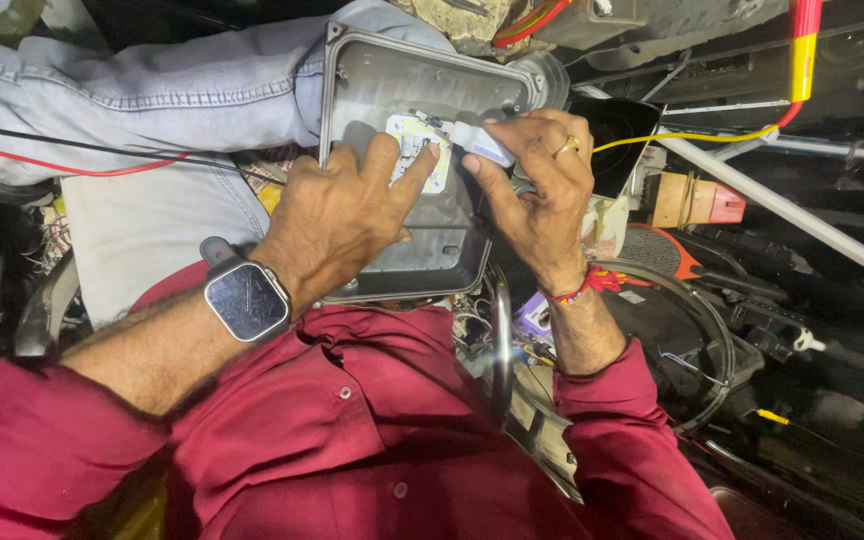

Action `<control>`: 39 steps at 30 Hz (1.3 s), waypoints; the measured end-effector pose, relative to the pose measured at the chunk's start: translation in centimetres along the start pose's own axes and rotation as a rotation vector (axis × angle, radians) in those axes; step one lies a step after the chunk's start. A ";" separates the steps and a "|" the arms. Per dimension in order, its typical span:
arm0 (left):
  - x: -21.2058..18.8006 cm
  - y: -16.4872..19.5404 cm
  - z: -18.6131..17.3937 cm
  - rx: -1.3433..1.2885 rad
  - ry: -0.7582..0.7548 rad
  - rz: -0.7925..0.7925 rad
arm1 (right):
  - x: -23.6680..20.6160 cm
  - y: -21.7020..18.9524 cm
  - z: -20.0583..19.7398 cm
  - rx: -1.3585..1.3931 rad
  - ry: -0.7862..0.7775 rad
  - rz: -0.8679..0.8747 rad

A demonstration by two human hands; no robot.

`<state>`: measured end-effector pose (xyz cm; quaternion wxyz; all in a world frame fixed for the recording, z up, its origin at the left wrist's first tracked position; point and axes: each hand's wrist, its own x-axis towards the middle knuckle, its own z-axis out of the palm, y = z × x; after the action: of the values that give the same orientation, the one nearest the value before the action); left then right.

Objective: The person assembles an LED floodlight by fitting a clear plastic cover over the LED module and then applying a sealant to the edges of the module using a syringe.

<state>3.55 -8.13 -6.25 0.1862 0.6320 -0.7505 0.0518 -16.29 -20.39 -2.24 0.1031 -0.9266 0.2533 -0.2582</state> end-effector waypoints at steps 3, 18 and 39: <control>0.0 0.1 -0.1 0.013 0.008 -0.002 | 0.4 -0.1 0.1 -0.035 -0.011 -0.046; -0.1 0.2 -0.1 0.013 0.026 -0.026 | 1.2 -0.2 -0.2 -0.058 -0.061 -0.049; -0.1 0.2 0.0 -0.046 -0.026 -0.030 | 0.5 0.7 -1.5 -0.120 -0.089 -0.065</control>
<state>3.42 -7.98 -6.25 0.1916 0.6393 -0.7444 0.0236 -17.01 -21.38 -0.98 0.0503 -0.9494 0.2334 -0.2042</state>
